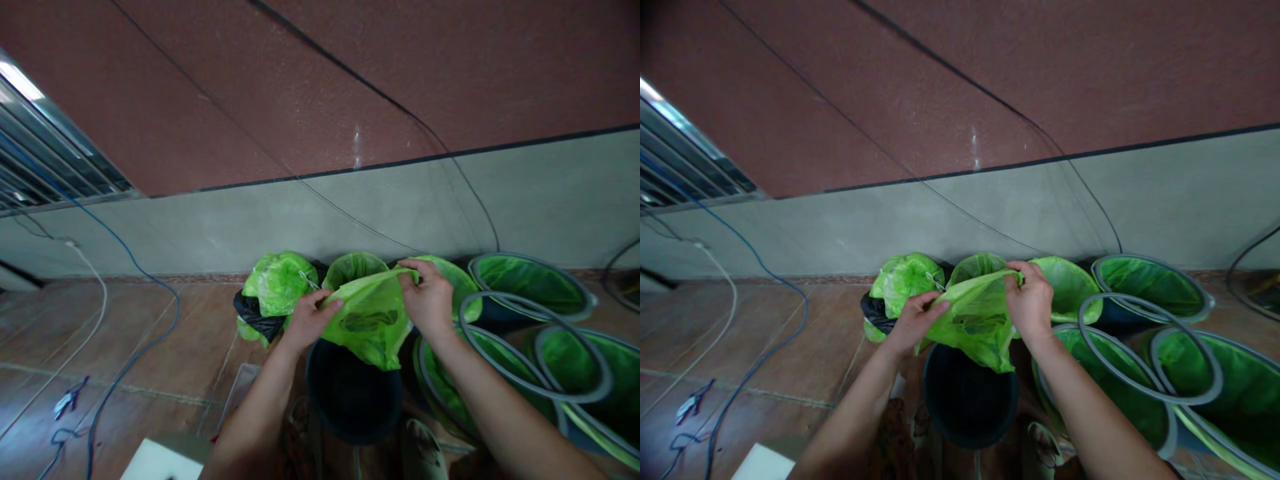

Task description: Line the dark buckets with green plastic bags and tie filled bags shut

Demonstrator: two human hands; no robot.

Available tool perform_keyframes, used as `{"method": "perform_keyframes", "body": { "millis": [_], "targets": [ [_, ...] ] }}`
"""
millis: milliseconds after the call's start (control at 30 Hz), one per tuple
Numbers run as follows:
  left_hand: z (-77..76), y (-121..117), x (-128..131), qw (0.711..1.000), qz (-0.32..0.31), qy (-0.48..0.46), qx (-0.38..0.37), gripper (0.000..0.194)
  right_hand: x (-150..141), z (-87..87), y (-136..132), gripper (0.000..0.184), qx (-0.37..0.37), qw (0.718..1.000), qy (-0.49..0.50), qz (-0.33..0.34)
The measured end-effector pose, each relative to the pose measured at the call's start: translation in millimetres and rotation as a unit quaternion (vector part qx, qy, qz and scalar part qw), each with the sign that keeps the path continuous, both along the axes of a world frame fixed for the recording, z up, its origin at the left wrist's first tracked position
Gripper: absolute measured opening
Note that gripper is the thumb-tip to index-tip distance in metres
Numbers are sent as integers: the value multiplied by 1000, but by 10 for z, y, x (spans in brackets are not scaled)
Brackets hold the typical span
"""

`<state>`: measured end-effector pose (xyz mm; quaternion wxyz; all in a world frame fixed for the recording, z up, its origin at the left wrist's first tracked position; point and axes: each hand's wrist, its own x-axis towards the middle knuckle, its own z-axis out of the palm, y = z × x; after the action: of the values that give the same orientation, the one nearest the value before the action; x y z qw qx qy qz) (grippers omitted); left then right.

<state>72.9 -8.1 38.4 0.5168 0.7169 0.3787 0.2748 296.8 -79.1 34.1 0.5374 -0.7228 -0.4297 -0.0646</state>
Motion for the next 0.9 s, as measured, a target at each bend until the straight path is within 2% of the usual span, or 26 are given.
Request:
{"method": "perform_keyframes", "body": {
  "millis": [67,100,167,233,333,400,467,533,567,633,700,767,833,900],
  "targets": [
    [-23,24,6,999,35,-15,2,27,11,6,-18,28,-9,1000,3,3],
    [-25,39,2,997,67,-14,32,22,24,12,-29,29,-18,1000,4,3],
    [-14,69,-19,981,142,4,136,11,69,20,-50,33,-44,999,-2,2],
    [12,87,-51,945,214,37,244,12,141,6,-67,38,-84,996,-23,5],
    [40,87,-90,893,283,90,338,12,258,-74,-78,38,-200,977,-68,21],
    [33,79,-95,872,295,111,375,12,282,-151,-82,36,-309,946,-91,45],
    [10,67,-82,860,283,123,406,11,213,-212,-91,48,-370,919,-114,68],
    [-19,49,-54,855,263,134,426,10,42,-230,-107,69,-342,924,-152,80],
    [-31,36,-36,855,252,138,431,10,-71,-221,-115,76,-300,934,-174,86],
    [-50,-2,4,859,230,140,435,11,-314,-181,-126,79,-205,947,-218,116],
    [-61,-49,45,867,204,133,435,13,-520,-142,-127,72,-133,948,-244,157],
    [-70,-96,82,876,178,123,430,15,-642,-127,-115,57,-87,949,-248,172],
    [-86,-129,106,884,157,120,423,17,-675,-136,-98,40,-50,954,-239,172],
    [-110,-137,116,889,145,124,417,19,-649,-148,-82,33,-20,958,-221,181]
  ]
}}
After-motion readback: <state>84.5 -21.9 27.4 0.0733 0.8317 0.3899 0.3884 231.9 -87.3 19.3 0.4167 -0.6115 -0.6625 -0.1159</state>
